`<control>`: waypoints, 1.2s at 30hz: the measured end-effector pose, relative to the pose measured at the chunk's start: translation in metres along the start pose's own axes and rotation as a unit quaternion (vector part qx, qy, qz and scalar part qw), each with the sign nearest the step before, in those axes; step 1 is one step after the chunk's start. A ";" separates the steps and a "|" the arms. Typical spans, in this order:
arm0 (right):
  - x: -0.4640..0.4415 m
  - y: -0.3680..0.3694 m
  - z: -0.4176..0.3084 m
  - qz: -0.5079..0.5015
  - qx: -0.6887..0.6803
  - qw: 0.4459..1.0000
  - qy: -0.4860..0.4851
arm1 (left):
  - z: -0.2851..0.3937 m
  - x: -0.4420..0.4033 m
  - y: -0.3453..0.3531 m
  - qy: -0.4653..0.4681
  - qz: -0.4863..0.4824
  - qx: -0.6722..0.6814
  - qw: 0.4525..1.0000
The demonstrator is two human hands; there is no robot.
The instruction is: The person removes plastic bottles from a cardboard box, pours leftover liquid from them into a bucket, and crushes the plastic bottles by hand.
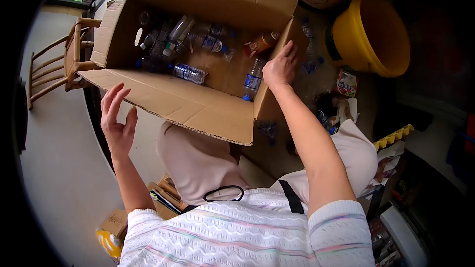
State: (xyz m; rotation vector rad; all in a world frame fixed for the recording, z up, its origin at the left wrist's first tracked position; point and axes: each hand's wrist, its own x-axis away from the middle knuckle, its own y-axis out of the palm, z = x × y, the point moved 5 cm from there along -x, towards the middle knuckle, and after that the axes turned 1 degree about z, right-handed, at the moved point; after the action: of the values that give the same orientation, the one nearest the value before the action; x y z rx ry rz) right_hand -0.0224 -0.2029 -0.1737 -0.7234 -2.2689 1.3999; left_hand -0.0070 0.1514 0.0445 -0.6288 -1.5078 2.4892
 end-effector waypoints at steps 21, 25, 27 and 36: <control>-0.026 0.016 0.000 -0.060 -0.025 0.996 0.054 | -0.034 -0.074 0.063 0.015 -0.002 -0.122 0.992; -0.009 0.053 -0.050 -0.141 -0.068 0.986 0.065 | -0.122 -0.086 0.040 0.039 -0.003 -0.223 0.974; 0.020 0.054 -0.086 -0.239 -0.112 0.964 0.023 | -0.201 -0.083 0.015 0.009 -0.023 -0.268 0.963; 0.124 0.031 -0.130 -0.552 -0.226 0.765 -0.242 | -0.074 -0.120 0.005 0.015 -0.178 -0.268 0.947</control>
State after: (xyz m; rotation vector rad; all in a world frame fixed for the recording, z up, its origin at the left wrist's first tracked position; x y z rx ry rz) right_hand -0.0410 -0.0251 -0.1395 0.9296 -2.6133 0.4458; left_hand 0.1331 0.1663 0.0424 -0.4080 -2.0869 1.7992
